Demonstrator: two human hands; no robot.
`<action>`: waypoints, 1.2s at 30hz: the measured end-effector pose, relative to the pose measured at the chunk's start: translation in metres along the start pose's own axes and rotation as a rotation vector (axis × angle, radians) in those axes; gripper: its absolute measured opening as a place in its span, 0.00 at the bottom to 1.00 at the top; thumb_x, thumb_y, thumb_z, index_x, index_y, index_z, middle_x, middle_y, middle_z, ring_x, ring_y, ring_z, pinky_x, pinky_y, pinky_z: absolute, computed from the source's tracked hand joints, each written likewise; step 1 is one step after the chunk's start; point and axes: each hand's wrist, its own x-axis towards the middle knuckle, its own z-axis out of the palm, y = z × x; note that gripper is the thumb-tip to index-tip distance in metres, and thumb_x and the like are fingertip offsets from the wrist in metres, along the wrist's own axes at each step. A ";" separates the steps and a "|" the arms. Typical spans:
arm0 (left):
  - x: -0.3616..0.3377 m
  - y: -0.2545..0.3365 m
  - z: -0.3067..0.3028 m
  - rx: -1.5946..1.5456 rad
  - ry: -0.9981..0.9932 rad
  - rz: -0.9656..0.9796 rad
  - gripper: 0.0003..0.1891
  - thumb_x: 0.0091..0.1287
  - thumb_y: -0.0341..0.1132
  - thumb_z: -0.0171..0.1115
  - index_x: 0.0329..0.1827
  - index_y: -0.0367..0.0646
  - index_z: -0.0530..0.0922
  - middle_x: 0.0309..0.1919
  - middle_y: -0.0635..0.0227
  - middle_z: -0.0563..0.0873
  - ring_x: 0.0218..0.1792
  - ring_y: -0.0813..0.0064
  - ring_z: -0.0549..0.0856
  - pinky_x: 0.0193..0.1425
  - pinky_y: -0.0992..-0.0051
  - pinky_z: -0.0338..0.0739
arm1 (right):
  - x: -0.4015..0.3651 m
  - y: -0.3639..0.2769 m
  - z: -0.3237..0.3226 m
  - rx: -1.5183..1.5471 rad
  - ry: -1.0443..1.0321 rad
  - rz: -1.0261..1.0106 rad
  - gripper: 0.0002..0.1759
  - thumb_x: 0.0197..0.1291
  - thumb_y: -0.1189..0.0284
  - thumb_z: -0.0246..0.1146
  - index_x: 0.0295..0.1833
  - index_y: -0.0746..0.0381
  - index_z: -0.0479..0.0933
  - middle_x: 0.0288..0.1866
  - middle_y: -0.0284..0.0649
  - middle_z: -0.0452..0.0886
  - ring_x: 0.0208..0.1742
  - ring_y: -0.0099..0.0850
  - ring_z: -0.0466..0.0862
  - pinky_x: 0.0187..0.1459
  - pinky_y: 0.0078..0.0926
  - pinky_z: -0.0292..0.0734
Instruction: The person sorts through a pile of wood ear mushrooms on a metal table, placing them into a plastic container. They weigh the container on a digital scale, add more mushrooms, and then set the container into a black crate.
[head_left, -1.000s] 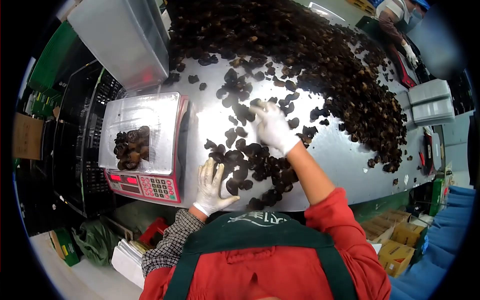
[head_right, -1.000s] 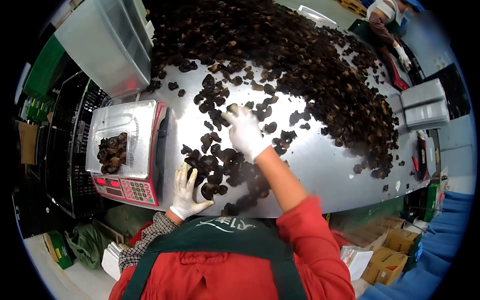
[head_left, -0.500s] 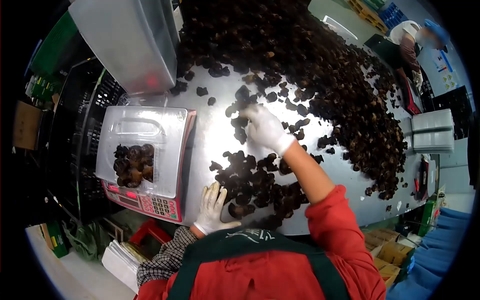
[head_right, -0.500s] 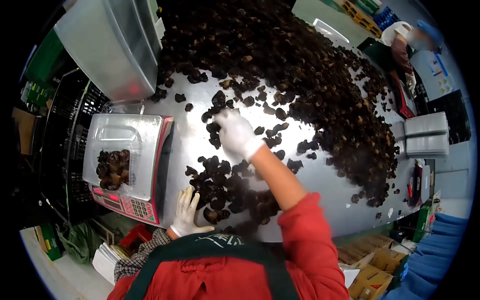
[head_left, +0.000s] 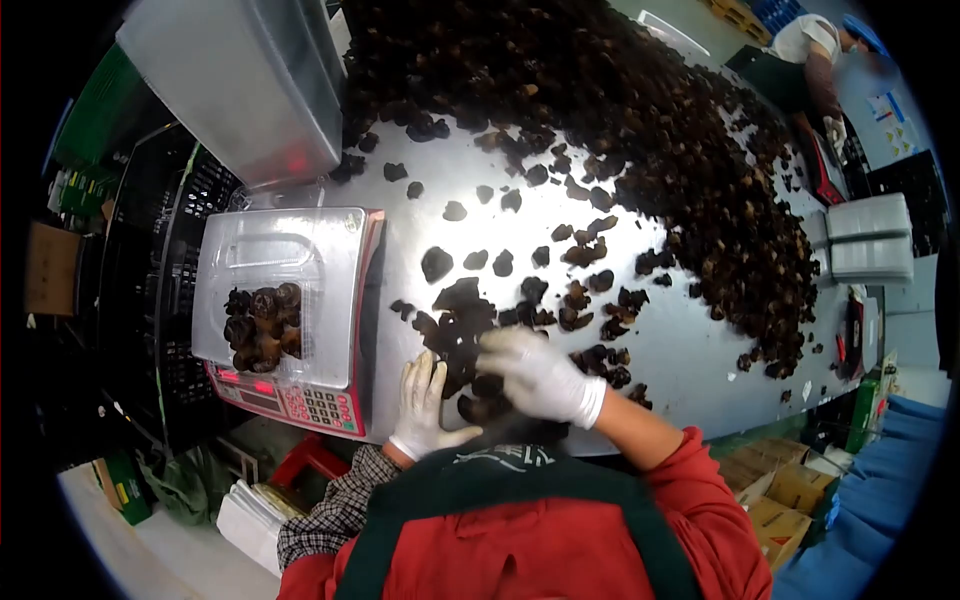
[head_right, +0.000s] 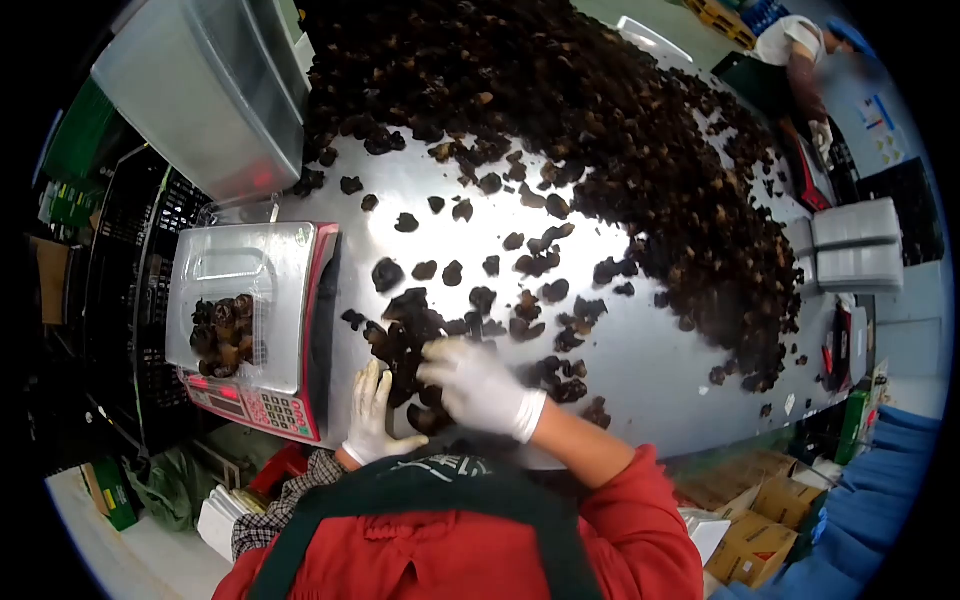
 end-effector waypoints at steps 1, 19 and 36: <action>-0.001 0.000 0.002 0.013 0.008 0.007 0.58 0.45 0.61 0.74 0.72 0.34 0.55 0.70 0.39 0.57 0.71 0.41 0.57 0.73 0.45 0.49 | 0.001 0.004 -0.008 -0.015 0.086 0.083 0.24 0.43 0.83 0.58 0.51 0.61 0.78 0.57 0.50 0.76 0.60 0.47 0.75 0.58 0.41 0.74; 0.001 0.015 0.024 0.098 -0.157 0.477 0.55 0.45 0.64 0.71 0.73 0.44 0.58 0.73 0.49 0.54 0.73 0.48 0.55 0.72 0.39 0.43 | -0.129 -0.051 0.079 -0.386 0.242 0.359 0.46 0.49 0.51 0.70 0.71 0.58 0.63 0.72 0.58 0.57 0.73 0.54 0.56 0.72 0.57 0.47; 0.002 0.008 0.006 0.124 -0.126 0.245 0.64 0.42 0.62 0.75 0.76 0.40 0.46 0.73 0.39 0.49 0.75 0.43 0.48 0.75 0.43 0.39 | -0.199 0.020 0.050 -0.491 0.699 0.799 0.52 0.49 0.53 0.70 0.74 0.65 0.54 0.73 0.62 0.55 0.71 0.59 0.58 0.72 0.51 0.51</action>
